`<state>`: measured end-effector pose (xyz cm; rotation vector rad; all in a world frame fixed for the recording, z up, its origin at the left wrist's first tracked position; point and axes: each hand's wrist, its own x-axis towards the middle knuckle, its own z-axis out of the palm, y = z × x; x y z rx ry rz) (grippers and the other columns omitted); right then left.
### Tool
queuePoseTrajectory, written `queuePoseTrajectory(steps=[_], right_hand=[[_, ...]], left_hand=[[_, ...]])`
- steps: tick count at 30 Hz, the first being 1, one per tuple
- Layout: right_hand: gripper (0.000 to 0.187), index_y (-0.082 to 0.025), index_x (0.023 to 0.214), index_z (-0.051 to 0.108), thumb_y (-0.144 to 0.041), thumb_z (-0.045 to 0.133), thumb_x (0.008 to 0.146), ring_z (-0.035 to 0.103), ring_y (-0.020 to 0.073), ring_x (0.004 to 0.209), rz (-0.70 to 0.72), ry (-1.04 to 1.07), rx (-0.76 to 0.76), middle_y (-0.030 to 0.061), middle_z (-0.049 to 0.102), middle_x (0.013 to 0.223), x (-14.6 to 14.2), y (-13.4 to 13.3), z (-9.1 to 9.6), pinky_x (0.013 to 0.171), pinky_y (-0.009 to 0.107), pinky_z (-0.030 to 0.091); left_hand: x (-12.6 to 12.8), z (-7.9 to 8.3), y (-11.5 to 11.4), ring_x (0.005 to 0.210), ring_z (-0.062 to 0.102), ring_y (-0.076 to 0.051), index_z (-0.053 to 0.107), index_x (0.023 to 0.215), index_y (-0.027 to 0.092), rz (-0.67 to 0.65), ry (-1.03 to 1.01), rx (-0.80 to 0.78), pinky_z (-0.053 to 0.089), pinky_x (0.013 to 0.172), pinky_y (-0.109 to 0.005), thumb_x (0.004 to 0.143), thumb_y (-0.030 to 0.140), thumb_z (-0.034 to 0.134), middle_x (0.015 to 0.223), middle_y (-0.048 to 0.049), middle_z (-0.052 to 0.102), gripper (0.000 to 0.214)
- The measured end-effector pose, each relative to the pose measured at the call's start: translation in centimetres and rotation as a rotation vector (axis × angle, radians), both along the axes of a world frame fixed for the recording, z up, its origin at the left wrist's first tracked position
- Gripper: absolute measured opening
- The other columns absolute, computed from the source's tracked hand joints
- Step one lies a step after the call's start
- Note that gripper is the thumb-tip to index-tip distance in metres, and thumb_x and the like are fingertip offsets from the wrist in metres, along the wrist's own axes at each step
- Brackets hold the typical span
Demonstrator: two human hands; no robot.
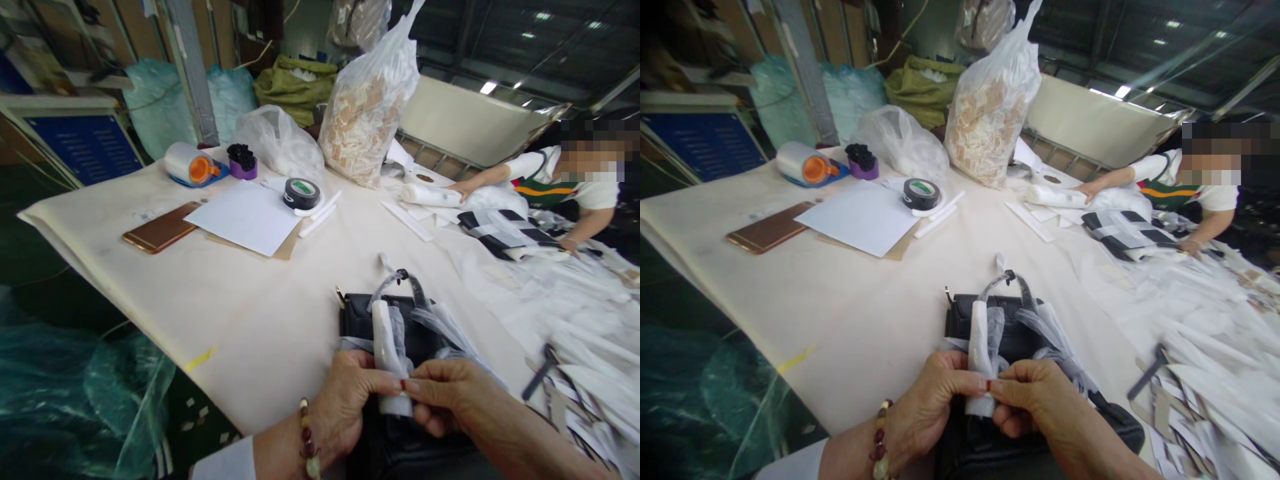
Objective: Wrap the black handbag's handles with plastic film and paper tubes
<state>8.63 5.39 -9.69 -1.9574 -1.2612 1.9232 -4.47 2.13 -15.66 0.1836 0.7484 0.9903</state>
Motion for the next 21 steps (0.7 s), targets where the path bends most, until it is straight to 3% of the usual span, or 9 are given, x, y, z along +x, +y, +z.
queuePoseTrajectory(steps=[8, 21], right_hand=[[0.026, -0.015, 0.056, 0.061, -0.039, 0.064, 0.064, 0.050, 0.0075, 0.041, 0.072, -0.056, 0.124, 0.0004, 0.060, 0.047, -0.23, -0.28, -0.20, 0.045, 0.019, 0.037], [0.027, -0.016, 0.055, 0.057, -0.043, 0.059, 0.061, 0.048, 0.0083, 0.041, 0.119, -0.123, 0.105, -0.0001, 0.059, 0.046, -0.44, 0.07, -0.21, 0.046, 0.022, 0.034]], left_hand=[[-0.09, -0.25, -0.21, 0.052, 0.049, -0.013, 0.067, 0.067, 0.005, 0.012, -0.035, 0.037, 0.035, 0.054, -0.024, 0.044, 0.016, 0.067, 0.059, -0.0063, 0.061, 0.026], [-0.70, -0.30, -0.75, 0.062, 0.054, -0.018, 0.068, 0.079, 0.004, -0.041, 0.000, 0.023, 0.037, 0.063, -0.028, 0.049, 0.022, 0.075, 0.068, -0.0097, 0.064, 0.036]])
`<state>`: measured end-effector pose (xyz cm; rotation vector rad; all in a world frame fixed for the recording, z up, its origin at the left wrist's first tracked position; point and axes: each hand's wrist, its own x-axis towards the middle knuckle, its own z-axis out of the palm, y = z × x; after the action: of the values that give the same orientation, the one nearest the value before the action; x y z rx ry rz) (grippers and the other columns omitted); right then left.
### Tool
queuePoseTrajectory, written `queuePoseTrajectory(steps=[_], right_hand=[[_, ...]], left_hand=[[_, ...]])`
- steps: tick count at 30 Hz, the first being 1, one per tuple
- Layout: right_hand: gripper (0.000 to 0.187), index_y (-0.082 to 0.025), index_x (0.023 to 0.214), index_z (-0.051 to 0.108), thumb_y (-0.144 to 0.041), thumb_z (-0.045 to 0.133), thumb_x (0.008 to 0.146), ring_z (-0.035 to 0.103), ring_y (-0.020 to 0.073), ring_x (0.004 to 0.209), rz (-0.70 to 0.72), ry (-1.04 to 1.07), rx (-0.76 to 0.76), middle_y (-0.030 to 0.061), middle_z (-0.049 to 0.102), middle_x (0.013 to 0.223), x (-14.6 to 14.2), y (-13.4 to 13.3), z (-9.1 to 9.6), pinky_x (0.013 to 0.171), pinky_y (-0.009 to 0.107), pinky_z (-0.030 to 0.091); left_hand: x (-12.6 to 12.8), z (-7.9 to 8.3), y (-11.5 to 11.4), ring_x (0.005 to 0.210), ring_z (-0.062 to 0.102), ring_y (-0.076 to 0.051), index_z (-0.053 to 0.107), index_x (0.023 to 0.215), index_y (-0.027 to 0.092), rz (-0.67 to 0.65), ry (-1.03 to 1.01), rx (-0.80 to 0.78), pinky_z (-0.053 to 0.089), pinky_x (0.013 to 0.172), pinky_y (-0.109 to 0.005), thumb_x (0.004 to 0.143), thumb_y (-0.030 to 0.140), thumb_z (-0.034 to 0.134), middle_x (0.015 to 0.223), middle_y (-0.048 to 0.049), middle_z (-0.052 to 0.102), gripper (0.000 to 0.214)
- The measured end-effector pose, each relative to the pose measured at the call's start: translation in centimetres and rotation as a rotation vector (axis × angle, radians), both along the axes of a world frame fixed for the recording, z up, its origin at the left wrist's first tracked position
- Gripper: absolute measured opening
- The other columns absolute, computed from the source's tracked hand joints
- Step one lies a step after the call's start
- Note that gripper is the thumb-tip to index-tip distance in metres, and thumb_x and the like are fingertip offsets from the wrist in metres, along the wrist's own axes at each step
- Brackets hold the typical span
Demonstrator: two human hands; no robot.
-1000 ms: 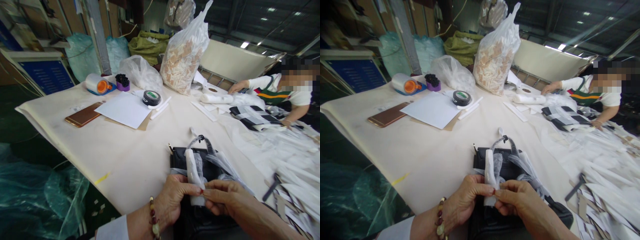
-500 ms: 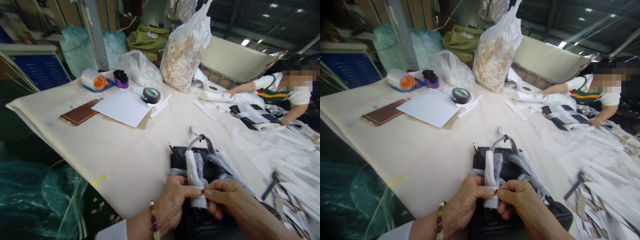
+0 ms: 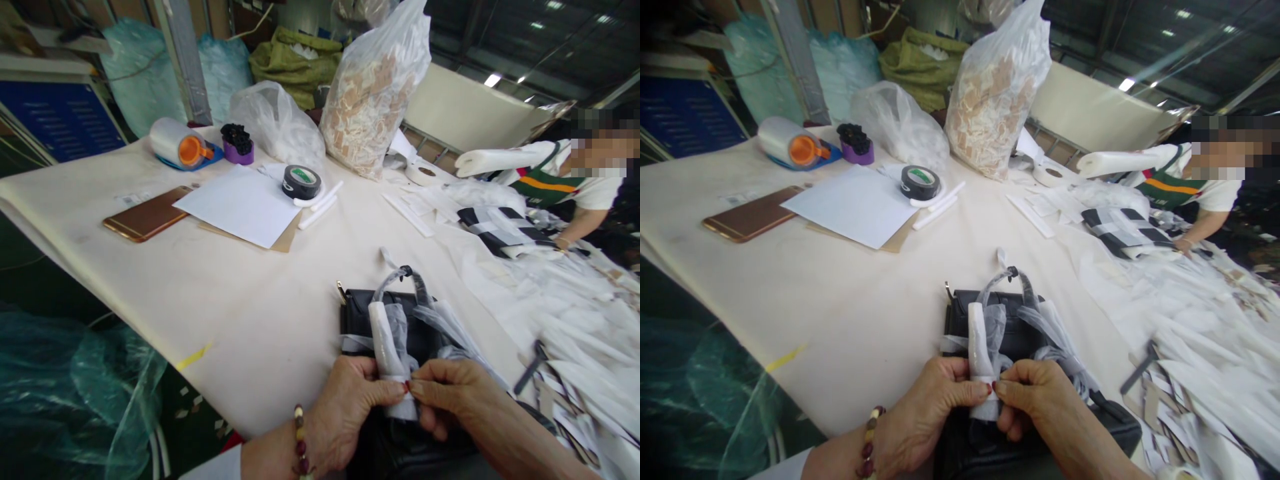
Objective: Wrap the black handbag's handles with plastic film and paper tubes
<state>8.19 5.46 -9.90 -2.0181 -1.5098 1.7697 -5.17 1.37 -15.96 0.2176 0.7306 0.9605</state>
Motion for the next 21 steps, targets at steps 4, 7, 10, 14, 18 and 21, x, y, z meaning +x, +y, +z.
queuePoseTrajectory(steps=[4, 7, 10, 14, 18, 21], right_hand=[[0.027, -0.017, 0.054, 0.056, -0.044, 0.056, 0.058, 0.047, 0.0086, 0.040, 0.017, -0.069, -0.001, 0.0001, 0.058, 0.045, -0.3, -0.1, 0.3, 0.045, 0.022, 0.034], [0.026, -0.017, 0.052, 0.054, -0.043, 0.053, 0.057, 0.045, 0.0075, 0.038, 0.030, -0.119, 0.006, -0.0008, 0.056, 0.043, -0.6, -0.1, 0.6, 0.043, 0.021, 0.033], [0.023, -0.018, 0.050, 0.052, -0.039, 0.051, 0.058, 0.043, 0.0063, 0.036, 0.028, -0.153, 0.010, -0.0021, 0.055, 0.040, -0.8, 0.0, 0.7, 0.041, 0.020, 0.030], [0.019, -0.017, 0.051, 0.051, -0.026, 0.048, 0.068, 0.042, 0.0059, 0.033, 0.032, -0.235, 0.027, -0.0034, 0.053, 0.038, -1.3, 0.0, 0.6, 0.039, 0.019, 0.028], [0.024, -0.017, 0.051, 0.051, -0.017, 0.046, 0.075, 0.042, 0.0059, 0.032, 0.063, -0.289, 0.043, -0.0045, 0.052, 0.036, -1.6, -0.1, 0.6, 0.038, 0.018, 0.028], [0.025, -0.017, 0.051, 0.051, -0.015, 0.046, 0.075, 0.043, 0.0059, 0.033, 0.073, -0.302, 0.035, -0.0043, 0.053, 0.037, -1.4, -0.2, 0.6, 0.038, 0.018, 0.029]], left_hand=[[0.3, -0.2, -0.1, 0.061, 0.053, -0.017, 0.069, 0.080, 0.004, 0.002, 0.053, -0.018, 0.037, 0.060, -0.028, 0.049, 0.020, 0.070, 0.068, -0.0098, 0.064, 0.034], [0.8, -0.1, 0.1, 0.056, 0.050, -0.015, 0.069, 0.078, 0.004, 0.021, 0.071, -0.049, 0.035, 0.057, -0.027, 0.046, 0.019, 0.068, 0.065, -0.0081, 0.063, 0.035], [1.2, 0.0, 0.2, 0.055, 0.050, -0.015, 0.069, 0.077, 0.004, 0.032, 0.073, -0.050, 0.034, 0.055, -0.027, 0.045, 0.019, 0.067, 0.063, -0.0071, 0.061, 0.035], [1.3, 0.0, 0.1, 0.055, 0.050, -0.015, 0.070, 0.075, 0.005, 0.045, 0.112, -0.006, 0.033, 0.054, -0.026, 0.048, 0.019, 0.064, 0.063, -0.0062, 0.061, 0.031], [1.2, 0.0, 0.1, 0.055, 0.049, -0.014, 0.070, 0.076, 0.007, 0.025, 0.154, 0.011, 0.033, 0.053, -0.025, 0.051, 0.020, 0.063, 0.064, -0.0053, 0.061, 0.029], [1.2, 0.0, 0.2, 0.055, 0.048, -0.013, 0.070, 0.076, 0.006, 0.013, 0.167, 0.024, 0.032, 0.052, -0.024, 0.051, 0.021, 0.064, 0.063, -0.0043, 0.060, 0.030]])
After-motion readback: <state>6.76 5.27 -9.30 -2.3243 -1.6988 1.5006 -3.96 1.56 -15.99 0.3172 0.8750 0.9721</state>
